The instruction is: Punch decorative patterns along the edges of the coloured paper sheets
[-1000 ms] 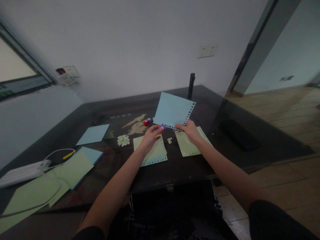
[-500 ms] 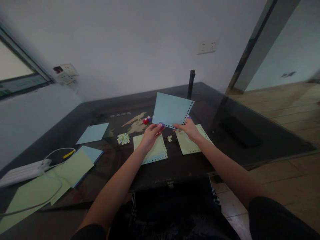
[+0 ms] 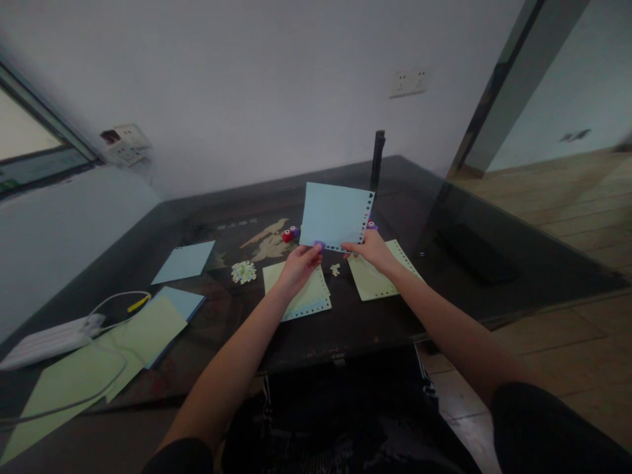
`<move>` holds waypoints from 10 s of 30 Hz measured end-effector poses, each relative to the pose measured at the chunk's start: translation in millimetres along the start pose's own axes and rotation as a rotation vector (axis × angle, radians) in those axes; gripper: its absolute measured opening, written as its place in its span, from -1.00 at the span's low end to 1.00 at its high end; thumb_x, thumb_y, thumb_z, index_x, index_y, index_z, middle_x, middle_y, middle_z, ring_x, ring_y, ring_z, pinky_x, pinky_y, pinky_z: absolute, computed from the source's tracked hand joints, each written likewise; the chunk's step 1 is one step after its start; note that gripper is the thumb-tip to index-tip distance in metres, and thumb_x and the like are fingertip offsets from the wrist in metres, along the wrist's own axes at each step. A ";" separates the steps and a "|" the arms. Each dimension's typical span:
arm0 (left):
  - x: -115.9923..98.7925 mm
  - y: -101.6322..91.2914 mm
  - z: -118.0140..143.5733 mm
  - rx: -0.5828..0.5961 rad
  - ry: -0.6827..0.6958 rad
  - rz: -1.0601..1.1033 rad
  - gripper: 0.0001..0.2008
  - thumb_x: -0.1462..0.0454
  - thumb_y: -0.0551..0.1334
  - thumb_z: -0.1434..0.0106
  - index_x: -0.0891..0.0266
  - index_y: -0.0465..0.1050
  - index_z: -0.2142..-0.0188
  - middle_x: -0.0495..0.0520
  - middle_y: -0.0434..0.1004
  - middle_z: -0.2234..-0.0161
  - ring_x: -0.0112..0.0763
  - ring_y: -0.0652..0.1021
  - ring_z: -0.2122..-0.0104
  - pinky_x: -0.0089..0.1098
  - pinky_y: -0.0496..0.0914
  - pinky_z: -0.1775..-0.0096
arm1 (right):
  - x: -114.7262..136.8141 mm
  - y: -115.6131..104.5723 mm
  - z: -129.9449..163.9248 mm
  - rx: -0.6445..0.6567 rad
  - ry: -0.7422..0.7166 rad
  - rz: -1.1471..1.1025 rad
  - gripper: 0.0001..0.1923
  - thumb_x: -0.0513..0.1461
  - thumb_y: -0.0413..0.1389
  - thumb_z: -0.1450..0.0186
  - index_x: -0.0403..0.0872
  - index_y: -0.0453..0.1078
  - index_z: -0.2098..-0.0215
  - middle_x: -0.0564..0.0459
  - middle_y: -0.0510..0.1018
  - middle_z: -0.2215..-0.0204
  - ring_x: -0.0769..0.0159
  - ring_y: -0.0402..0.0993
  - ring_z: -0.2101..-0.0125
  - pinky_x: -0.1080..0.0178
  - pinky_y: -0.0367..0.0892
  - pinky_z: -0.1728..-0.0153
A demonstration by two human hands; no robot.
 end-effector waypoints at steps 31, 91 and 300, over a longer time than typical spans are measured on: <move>-6.4 -8.8 -2.2 -0.060 0.051 -0.016 -0.74 0.26 0.44 0.09 0.34 0.48 0.42 -0.03 0.47 0.50 -0.60 0.46 0.49 -0.50 0.36 0.32 | 9.7 -5.0 -0.1 -0.004 -0.074 0.054 -0.90 -0.23 0.20 -0.05 -0.11 0.42 0.56 -0.03 0.55 0.58 0.29 0.47 0.58 0.27 0.36 0.51; -9.9 -7.5 2.7 -0.057 0.106 -0.130 -0.74 0.16 0.40 0.04 0.22 0.50 0.36 0.05 0.53 0.28 -0.42 0.48 0.24 -0.39 0.24 0.16 | 8.9 -4.2 1.0 -0.004 -0.089 0.085 -0.85 -0.17 0.20 -0.04 -0.10 0.42 0.50 -0.06 0.59 0.50 0.21 0.52 0.51 0.22 0.42 0.42; 9.7 75.0 -96.6 0.105 0.549 -1.316 -0.79 0.36 0.31 0.01 0.26 0.50 0.30 0.15 0.50 0.32 -0.17 0.47 0.22 -0.20 0.32 0.09 | -43.5 -135.0 49.6 -0.688 -0.060 -0.598 -0.63 -0.19 0.34 0.14 -0.07 0.46 0.35 0.03 0.62 0.34 0.19 0.55 0.34 0.10 0.45 0.21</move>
Point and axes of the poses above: each hand's wrist, its own z-axis away from the middle knuckle, its own y-axis out of the palm, x = y × z, the point moved 8 cm from there along -z, towards the middle knuckle
